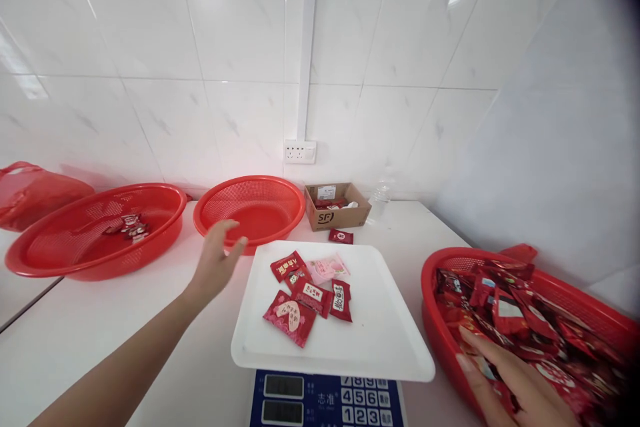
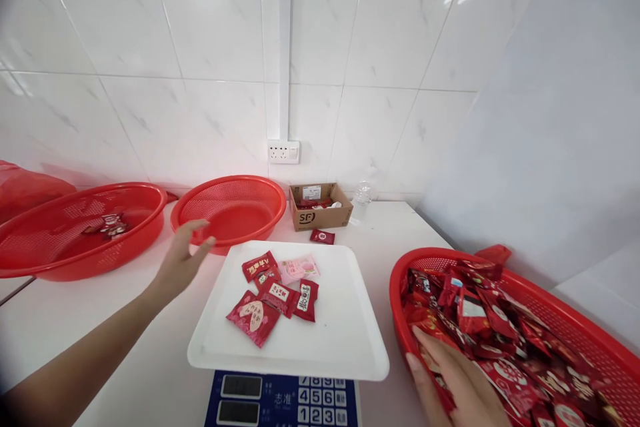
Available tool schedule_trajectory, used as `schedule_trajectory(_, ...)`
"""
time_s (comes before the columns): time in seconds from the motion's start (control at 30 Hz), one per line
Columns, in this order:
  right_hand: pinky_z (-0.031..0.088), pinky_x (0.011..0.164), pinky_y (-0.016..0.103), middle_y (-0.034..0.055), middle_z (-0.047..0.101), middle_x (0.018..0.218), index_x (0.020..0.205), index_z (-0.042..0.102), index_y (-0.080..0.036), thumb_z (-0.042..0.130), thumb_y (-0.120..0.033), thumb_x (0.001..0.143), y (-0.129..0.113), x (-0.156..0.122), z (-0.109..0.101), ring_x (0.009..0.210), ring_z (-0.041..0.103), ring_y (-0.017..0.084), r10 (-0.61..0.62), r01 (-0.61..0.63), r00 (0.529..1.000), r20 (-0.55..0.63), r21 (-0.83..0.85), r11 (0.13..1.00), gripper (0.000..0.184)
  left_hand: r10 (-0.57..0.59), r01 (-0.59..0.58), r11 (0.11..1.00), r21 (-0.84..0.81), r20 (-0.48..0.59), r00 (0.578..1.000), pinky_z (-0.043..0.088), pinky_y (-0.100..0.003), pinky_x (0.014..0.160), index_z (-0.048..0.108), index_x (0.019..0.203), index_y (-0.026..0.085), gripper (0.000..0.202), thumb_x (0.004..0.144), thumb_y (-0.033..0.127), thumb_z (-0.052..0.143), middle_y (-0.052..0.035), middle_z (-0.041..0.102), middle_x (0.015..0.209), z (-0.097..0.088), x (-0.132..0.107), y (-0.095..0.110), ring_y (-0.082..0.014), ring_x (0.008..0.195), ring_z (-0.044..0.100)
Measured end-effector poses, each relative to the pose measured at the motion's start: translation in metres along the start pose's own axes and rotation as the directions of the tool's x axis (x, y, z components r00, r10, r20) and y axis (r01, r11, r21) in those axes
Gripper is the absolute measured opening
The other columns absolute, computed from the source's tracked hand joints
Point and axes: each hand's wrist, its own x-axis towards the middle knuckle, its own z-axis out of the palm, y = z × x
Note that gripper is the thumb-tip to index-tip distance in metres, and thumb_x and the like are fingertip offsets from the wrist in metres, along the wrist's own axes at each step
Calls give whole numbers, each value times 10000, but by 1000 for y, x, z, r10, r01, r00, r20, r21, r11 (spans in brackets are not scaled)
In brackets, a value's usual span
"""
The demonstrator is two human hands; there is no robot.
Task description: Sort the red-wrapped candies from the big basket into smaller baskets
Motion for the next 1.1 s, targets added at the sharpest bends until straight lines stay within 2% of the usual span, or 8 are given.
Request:
schedule_trajectory(0.07, 508, 873, 434, 89, 616, 1160, 1123, 589, -217, 459, -430, 852, -31, 6, 4, 1054, 585, 273, -19, 19, 998, 52, 12, 1000, 368, 201, -248, 964, 94, 349, 915, 261, -483, 1066, 455, 1235, 234, 461, 859, 501, 440, -101, 388, 1390, 12, -17, 17, -285, 1343, 236)
schedule_trajectory(0.13, 488, 914, 433, 84, 577, 1229, 1173, 567, -227, 436, -432, 868, -65, 15, 10, 1133, 536, 261, -88, 74, 980, 180, 85, 994, 390, 266, -418, 901, 113, 618, 740, 188, -545, 1079, 362, 1342, 255, 627, 821, 590, 455, -93, 236, 1491, 24, -32, 32, -321, 1381, 85)
schedule_trajectory(0.23, 370, 1032, 466, 72, 415, 1403, 1301, 473, -227, 398, -445, 888, -105, 31, 23, 1308, 338, 261, -165, 106, 881, 444, 155, 982, 473, 246, -572, 812, 117, 820, 516, 139, -583, 1071, 247, 1415, 257, 846, 732, 695, 486, -121, 122, 1519, 38, -41, 45, -367, 1373, 34)
schedule_trajectory(0.3, 308, 1067, 477, 67, 320, 1460, 1361, 398, -225, 387, -465, 889, -121, 41, 31, 1356, 229, 261, -185, 98, 820, 541, 185, 978, 530, 237, -625, 769, 132, 849, 472, 169, -581, 1059, 266, 1412, 244, 865, 719, 724, 460, -146, 179, 1502, 46, -41, 49, -382, 1364, 93)
schedule_trajectory(0.47, 208, 1104, 466, 59, 212, 1503, 1395, 335, -241, 443, -396, 872, -135, 57, 46, 1377, 154, 245, -160, 85, 751, 641, 146, 986, 556, 330, -687, 695, 211, 755, 566, 313, -515, 993, 298, 1393, 229, 776, 770, 656, 475, -168, 329, 1441, 54, -36, 44, -342, 1273, 359)
schedule_trajectory(0.63, 147, 1120, 451, 48, 232, 1498, 1390, 348, -244, 433, -370, 878, -136, 59, 48, 1374, 171, 228, -161, 95, 723, 672, 134, 986, 535, 293, -606, 759, 240, 705, 646, 253, -511, 1036, 238, 1413, 210, 846, 744, 624, 548, -158, 249, 1478, 47, -31, 31, -339, 1330, 242)
schedule_trajectory(0.83, 123, 1113, 485, 37, 206, 1506, 1403, 313, -273, 380, -395, 900, -135, 59, 48, 1379, 148, 228, -171, 115, 695, 699, 126, 985, 522, 220, -456, 874, 165, 703, 676, 397, -419, 945, 401, 1307, 246, 548, 798, 336, 584, -75, 518, 1270, 39, -26, 34, -268, 1167, 463)
schedule_trajectory(1.1, 106, 1117, 474, 7, 197, 1509, 1415, 269, -307, 345, -411, 909, -138, 60, 45, 1385, 118, 211, -154, 117, 671, 725, 102, 988, 522, 36, -58, 998, 15, 614, 788, 522, -281, 671, 513, 1197, 257, 498, 709, 203, 592, -55, 515, 1202, 31, -23, 48, -182, 876, 608)
